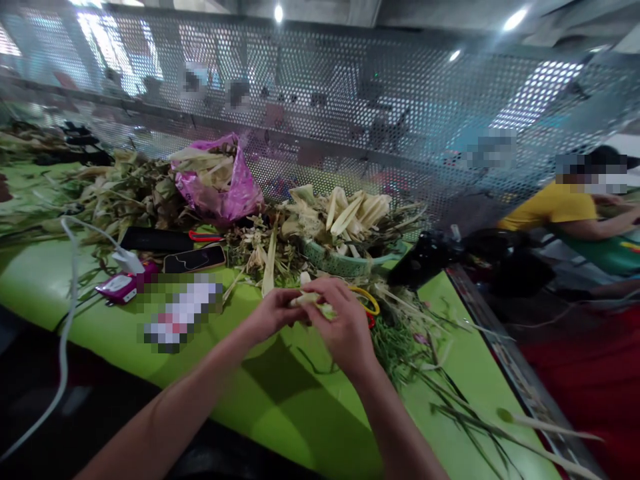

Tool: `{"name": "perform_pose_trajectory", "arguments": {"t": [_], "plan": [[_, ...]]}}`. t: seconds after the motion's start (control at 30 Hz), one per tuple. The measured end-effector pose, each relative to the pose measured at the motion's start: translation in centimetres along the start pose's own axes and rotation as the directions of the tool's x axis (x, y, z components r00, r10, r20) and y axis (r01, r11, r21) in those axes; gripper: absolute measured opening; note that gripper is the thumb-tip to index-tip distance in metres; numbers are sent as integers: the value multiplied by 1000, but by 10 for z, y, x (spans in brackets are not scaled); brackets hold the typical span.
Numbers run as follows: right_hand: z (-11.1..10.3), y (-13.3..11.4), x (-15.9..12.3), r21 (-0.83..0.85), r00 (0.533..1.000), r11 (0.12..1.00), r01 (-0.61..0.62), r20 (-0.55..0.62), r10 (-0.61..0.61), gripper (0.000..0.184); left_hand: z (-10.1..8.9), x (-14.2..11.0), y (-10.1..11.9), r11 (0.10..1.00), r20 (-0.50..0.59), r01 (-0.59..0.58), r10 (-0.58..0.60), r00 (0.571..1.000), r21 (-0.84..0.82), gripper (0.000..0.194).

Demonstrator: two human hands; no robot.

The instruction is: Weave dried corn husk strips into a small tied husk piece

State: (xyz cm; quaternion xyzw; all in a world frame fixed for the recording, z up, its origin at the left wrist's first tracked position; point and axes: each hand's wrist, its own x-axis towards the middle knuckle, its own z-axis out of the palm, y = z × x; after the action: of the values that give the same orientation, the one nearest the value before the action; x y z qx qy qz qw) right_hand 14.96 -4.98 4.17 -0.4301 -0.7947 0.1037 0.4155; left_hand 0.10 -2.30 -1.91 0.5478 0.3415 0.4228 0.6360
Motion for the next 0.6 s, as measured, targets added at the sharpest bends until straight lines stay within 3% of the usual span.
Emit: {"name": "perform_pose_trajectory", "arguments": {"t": [0.1, 0.2, 0.47, 0.53, 0.6], "plan": [[-6, 8, 3, 65, 990, 993, -100, -93, 105, 13, 0, -1, 5, 999, -56, 39, -37, 998, 24, 31], [-3, 16, 2, 78, 990, 989, -129, -54, 133, 13, -1, 0, 4, 999, -50, 16, -14, 999, 42, 30], [5, 10, -1, -124, 988, 987, 106, 129, -90, 19, 0, -2, 2, 989, -36, -12, 7, 999, -146, 33], [4, 6, -1, -161, 988, 979, 123, 110, -106, 22, -1, 0, 3, 967, -76, -26, 7, 997, -255, 34], [4, 2, -1, -167, 995, 981, 98, 3, -99, 26, -3, 2, 4, 919, -178, -84, 15, 984, -386, 34]]}}
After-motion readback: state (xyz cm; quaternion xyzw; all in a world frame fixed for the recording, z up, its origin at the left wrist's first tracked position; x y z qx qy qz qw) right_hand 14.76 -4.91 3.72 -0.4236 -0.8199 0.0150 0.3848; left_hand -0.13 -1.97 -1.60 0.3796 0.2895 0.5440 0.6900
